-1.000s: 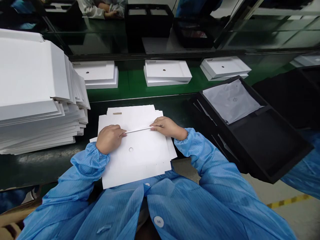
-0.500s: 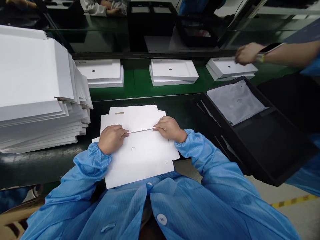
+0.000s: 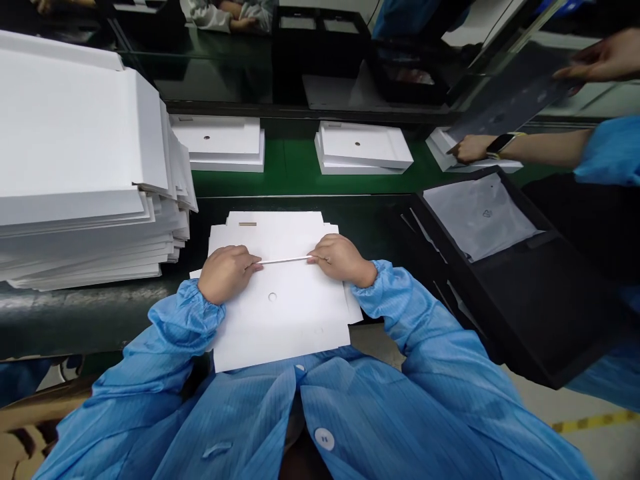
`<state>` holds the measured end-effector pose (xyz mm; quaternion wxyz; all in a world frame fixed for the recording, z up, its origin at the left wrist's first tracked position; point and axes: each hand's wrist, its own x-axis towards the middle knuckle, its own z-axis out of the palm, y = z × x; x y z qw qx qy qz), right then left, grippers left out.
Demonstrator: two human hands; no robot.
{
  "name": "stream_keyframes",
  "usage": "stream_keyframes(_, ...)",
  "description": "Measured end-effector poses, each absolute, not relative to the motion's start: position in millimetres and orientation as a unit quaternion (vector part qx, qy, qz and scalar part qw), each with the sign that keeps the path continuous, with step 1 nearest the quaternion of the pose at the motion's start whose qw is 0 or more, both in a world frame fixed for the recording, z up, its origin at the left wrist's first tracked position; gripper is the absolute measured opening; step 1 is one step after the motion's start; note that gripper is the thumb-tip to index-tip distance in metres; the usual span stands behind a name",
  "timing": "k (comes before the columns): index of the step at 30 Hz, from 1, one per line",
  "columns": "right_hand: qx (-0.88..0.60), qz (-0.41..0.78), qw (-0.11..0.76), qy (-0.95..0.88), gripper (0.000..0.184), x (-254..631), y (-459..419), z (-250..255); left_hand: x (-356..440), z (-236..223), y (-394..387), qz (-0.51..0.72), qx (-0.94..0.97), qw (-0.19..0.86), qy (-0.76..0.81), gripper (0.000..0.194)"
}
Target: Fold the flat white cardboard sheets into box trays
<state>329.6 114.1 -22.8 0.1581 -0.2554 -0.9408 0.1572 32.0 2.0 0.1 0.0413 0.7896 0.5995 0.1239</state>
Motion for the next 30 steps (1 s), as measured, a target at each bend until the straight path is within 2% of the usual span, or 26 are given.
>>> stream_keyframes(5,-0.269,0.150,0.168,-0.936,0.031,342,109,-26,9,-2,-9,0.131,0.772,0.043,0.620,0.037)
stream_keyframes(10,-0.272,0.093,0.073,-0.955,0.035,338,96,-6,13,-5,-14,0.143,0.774,0.020,0.617,0.034)
stream_keyframes(15,-0.264,0.058,0.030,-0.962,0.039,315,86,6,27,-3,-12,0.137,0.786,0.001,0.603,0.033)
stream_keyframes(30,-0.254,0.080,0.061,-0.962,0.033,308,83,-10,12,-14,-22,0.127,0.825,-0.009,0.551,0.029)
